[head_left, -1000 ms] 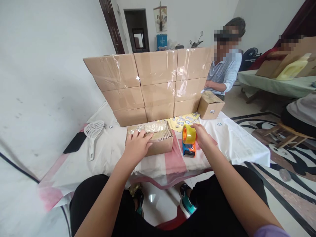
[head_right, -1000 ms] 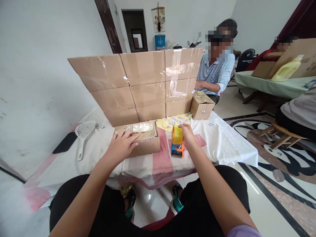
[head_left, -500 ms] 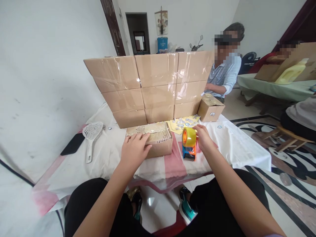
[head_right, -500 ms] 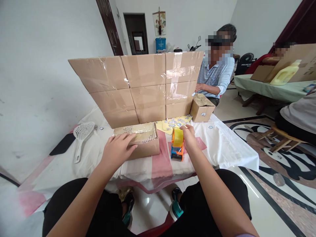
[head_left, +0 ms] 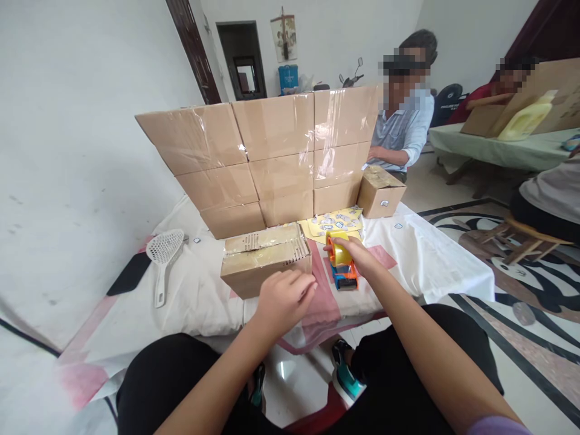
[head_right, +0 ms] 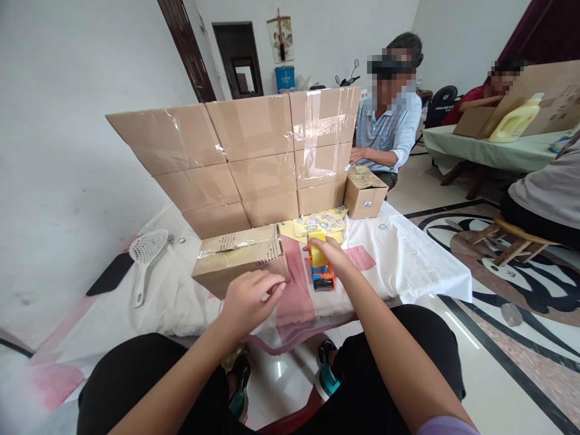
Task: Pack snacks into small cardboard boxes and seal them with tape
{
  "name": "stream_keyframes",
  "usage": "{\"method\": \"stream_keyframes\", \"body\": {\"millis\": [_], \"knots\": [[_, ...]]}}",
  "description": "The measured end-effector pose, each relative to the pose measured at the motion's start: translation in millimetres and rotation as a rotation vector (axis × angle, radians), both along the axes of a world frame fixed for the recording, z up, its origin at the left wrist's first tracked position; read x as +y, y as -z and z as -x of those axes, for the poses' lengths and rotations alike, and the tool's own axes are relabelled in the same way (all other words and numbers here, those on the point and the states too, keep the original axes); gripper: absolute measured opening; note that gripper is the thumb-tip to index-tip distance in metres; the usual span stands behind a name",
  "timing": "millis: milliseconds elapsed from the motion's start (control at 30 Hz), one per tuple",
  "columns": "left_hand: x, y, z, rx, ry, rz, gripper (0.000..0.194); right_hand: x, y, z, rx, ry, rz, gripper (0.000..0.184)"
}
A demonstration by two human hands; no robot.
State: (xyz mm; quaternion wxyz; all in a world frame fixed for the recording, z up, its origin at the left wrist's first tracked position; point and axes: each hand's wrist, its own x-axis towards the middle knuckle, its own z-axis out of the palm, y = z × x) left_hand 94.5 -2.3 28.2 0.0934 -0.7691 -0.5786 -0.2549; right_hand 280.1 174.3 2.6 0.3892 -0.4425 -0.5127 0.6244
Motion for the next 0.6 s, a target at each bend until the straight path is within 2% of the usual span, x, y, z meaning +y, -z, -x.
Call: {"method": "stream_keyframes", "body": {"millis": [100, 167, 300, 400, 500, 600], "knots": [[4, 17.9, -10, -0.061, 0.009, 0.146, 0.028, -10, -8.1, 1, -0.07, -0.289, -0.074, 0.027], [7, 23.9, -12, -0.122, -0.03, 0.248, 0.025, -17, -12.6, 4, -0.092, -0.331, -0.129, 0.026], [10, 27.0, -15, -0.192, -0.079, 0.405, 0.033, -34, -21.5, 14, -0.042, -0.217, -0.192, 0.027], [11, 28.9, -18, -0.272, -0.078, 0.464, 0.044, -45, -27.7, 19, 0.068, -0.122, -0.13, 0.029], [11, 32.0, -19, -0.36, -0.001, 0.501, 0.052, -51, -29.4, 22, 0.131, -0.048, -0.068, 0.03], [10, 35.4, -20, -0.445, 0.108, 0.481, 0.06, -54, -27.0, 24, 0.102, 0.011, -0.047, 0.03]]}}
